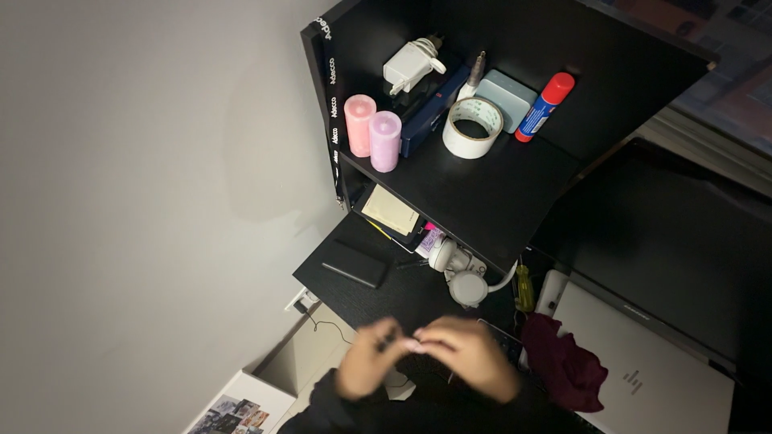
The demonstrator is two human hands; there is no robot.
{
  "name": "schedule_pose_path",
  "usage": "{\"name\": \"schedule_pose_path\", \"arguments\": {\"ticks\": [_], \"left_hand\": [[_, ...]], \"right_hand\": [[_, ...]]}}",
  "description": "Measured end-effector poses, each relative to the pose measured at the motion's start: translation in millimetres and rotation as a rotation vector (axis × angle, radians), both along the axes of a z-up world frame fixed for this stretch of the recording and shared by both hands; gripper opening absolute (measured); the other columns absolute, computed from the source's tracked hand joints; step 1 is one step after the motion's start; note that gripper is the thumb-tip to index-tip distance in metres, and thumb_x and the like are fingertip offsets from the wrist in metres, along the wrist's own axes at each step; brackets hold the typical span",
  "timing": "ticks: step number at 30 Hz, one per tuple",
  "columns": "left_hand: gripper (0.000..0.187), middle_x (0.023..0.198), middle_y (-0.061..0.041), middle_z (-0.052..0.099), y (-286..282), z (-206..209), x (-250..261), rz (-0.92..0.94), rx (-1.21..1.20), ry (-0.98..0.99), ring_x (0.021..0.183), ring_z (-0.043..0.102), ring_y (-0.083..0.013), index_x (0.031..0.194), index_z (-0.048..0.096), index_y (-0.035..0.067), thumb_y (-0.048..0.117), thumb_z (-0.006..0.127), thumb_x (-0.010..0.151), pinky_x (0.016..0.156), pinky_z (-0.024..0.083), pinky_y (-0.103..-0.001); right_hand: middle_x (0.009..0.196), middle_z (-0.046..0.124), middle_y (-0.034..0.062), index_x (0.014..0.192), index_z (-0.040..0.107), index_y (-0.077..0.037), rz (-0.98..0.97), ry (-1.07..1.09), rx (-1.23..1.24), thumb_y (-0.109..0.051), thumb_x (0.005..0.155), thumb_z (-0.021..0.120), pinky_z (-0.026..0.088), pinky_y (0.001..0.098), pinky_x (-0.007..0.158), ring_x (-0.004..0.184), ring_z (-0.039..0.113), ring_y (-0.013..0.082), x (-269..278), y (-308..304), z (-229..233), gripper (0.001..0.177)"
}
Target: The person organizes a desk and shelf by moving and arranging various items including a cloth, charger, box, spray can, tape, candles, cables, headphones, and a screwdriver. They also retrieve and clean a pair of glasses from a bag, placing them in a pink case on the shelf.
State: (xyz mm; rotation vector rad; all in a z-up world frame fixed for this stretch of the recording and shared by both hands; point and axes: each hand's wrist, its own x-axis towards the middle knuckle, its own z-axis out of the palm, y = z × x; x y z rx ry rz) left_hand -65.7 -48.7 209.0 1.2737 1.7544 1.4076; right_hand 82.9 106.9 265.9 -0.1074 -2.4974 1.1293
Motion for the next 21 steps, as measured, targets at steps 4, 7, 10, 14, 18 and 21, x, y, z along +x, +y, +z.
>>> {"name": "schedule_pose_path", "arguments": {"ticks": [4,7,10,14,18,21], "left_hand": [[0.034,0.063,0.007,0.044,-2.7,-19.3,-10.4,0.241,0.127,-0.318,0.054,0.041,-0.0084,0.073,0.048,0.02,0.028,0.074,0.094,0.054,0.042,-0.025],[0.031,0.07,0.006,0.05,15.1,2.5,5.3,0.257,0.248,-0.415,0.063,0.048,-0.0104,0.081,0.05,0.021,0.03,0.079,0.087,0.062,0.044,-0.03],[0.037,0.096,-0.007,0.065,28.8,15.5,23.2,0.133,0.371,-0.54,0.073,0.061,-0.014,0.104,0.053,0.011,0.036,0.077,0.091,0.064,0.055,-0.027],[0.016,0.096,-0.01,0.073,26.6,37.6,30.2,0.164,0.391,-0.789,0.095,0.072,-0.0251,0.102,0.062,0.008,0.024,0.062,0.099,0.094,0.06,-0.041],[0.04,0.077,-0.013,0.066,14.2,-13.4,18.5,0.307,0.395,-1.153,0.074,0.073,-0.0315,0.085,0.058,0.006,0.043,0.05,0.1,0.091,0.062,-0.057],[0.042,0.057,0.002,0.044,-7.2,27.4,-18.1,0.006,0.663,-1.219,0.042,0.033,-0.0083,0.084,0.054,0.008,0.041,0.043,0.108,0.038,0.025,-0.025]], "right_hand": [[0.093,0.082,0.0093,0.101,0.076,-0.005,-0.103,0.139,-0.168,-0.005,0.082,0.079,0.071,0.0208,0.075,0.081,0.082,0.0149,9.2,12.3,-28.4,0.019],[0.087,0.079,0.0074,0.103,0.077,-0.006,-0.273,0.215,-0.241,-0.005,0.083,0.077,0.064,0.0185,0.064,0.072,0.076,0.0121,-0.9,-17.1,-35.3,0.019],[0.089,0.078,0.0071,0.087,0.075,-0.006,-0.473,0.166,-0.147,-0.008,0.084,0.074,0.059,0.0313,0.076,0.082,0.075,0.021,-9.3,-49.5,-38.9,0.004],[0.09,0.076,0.0095,0.099,0.075,0.001,-0.276,0.183,0.018,-0.004,0.094,0.061,0.059,0.0318,0.075,0.08,0.073,0.021,-11.7,-67.7,-11.6,0.016],[0.096,0.08,0.0104,0.102,0.076,-0.002,-0.111,0.288,0.072,-0.005,0.087,0.077,0.065,0.0294,0.078,0.083,0.078,0.019,-7.7,-54.9,-18.4,0.015],[0.078,0.071,0.0013,0.113,0.075,-0.008,0.049,0.157,-0.001,-0.008,0.087,0.079,0.055,0.0232,0.057,0.064,0.064,0.0108,5.5,-20.5,-40.3,0.026]]}}
